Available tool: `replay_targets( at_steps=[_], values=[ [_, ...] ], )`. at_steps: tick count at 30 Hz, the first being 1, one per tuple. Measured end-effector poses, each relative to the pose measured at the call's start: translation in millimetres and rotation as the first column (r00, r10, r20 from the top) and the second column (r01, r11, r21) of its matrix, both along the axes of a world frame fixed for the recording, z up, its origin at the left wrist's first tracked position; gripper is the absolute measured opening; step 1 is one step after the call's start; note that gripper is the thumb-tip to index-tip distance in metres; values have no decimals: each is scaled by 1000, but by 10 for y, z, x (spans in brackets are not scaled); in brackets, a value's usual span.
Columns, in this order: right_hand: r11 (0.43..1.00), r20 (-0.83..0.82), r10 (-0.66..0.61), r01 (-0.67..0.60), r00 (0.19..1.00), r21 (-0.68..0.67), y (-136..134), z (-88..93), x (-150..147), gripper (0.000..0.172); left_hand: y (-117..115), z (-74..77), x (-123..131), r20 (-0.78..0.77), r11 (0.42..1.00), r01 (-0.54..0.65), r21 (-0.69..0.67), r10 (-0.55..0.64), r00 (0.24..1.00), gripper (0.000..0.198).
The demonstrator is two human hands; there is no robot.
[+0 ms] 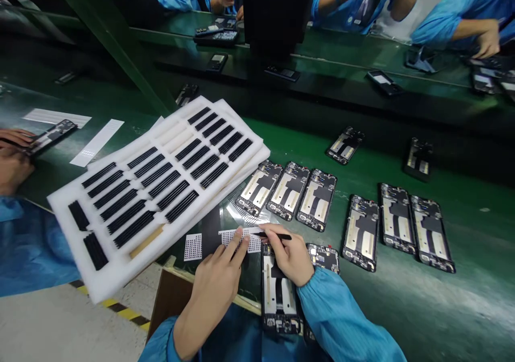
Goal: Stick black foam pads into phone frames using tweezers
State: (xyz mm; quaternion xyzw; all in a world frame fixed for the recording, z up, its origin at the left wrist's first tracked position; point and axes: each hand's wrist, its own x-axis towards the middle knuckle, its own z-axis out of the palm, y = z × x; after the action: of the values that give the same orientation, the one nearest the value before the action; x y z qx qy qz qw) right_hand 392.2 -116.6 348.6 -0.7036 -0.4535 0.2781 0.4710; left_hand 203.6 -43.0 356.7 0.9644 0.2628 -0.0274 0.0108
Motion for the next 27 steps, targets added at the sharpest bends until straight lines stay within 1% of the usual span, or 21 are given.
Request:
replay_targets(
  at_steps=[3,6,11,18,21,23,25,27],
  values=[
    [991,-133,-135,136,982,0,-71,-3,16,40,-7,5,-2,-8,1000,-10,-6,10,1000,63],
    [978,-203,-206,210,957,-2,-180,5,52,41,-27,6,-5,-11,999,-35,-7,35,999,67],
    [970,-202,-238,242,950,-6,-279,-33,66,41,-51,2,-4,-16,999,-51,-14,51,999,69],
    [973,-199,-226,228,954,-14,-300,-70,61,37,-43,8,-7,-16,998,-52,-18,52,999,71],
    [975,-161,-220,220,962,-14,-317,-97,64,35,-47,0,-22,-13,998,-58,-32,57,998,73],
    [978,-98,-206,207,974,-4,-343,-112,58,32,-51,-8,-35,-13,998,-57,-40,57,998,73],
    [984,4,-173,173,985,28,-381,-107,43,29,-55,-15,-47,-13,998,-53,-44,53,999,73],
    [990,130,-120,108,984,94,-408,-71,28,24,-61,-17,-51,-15,998,-50,-43,49,999,74]
  ],
)
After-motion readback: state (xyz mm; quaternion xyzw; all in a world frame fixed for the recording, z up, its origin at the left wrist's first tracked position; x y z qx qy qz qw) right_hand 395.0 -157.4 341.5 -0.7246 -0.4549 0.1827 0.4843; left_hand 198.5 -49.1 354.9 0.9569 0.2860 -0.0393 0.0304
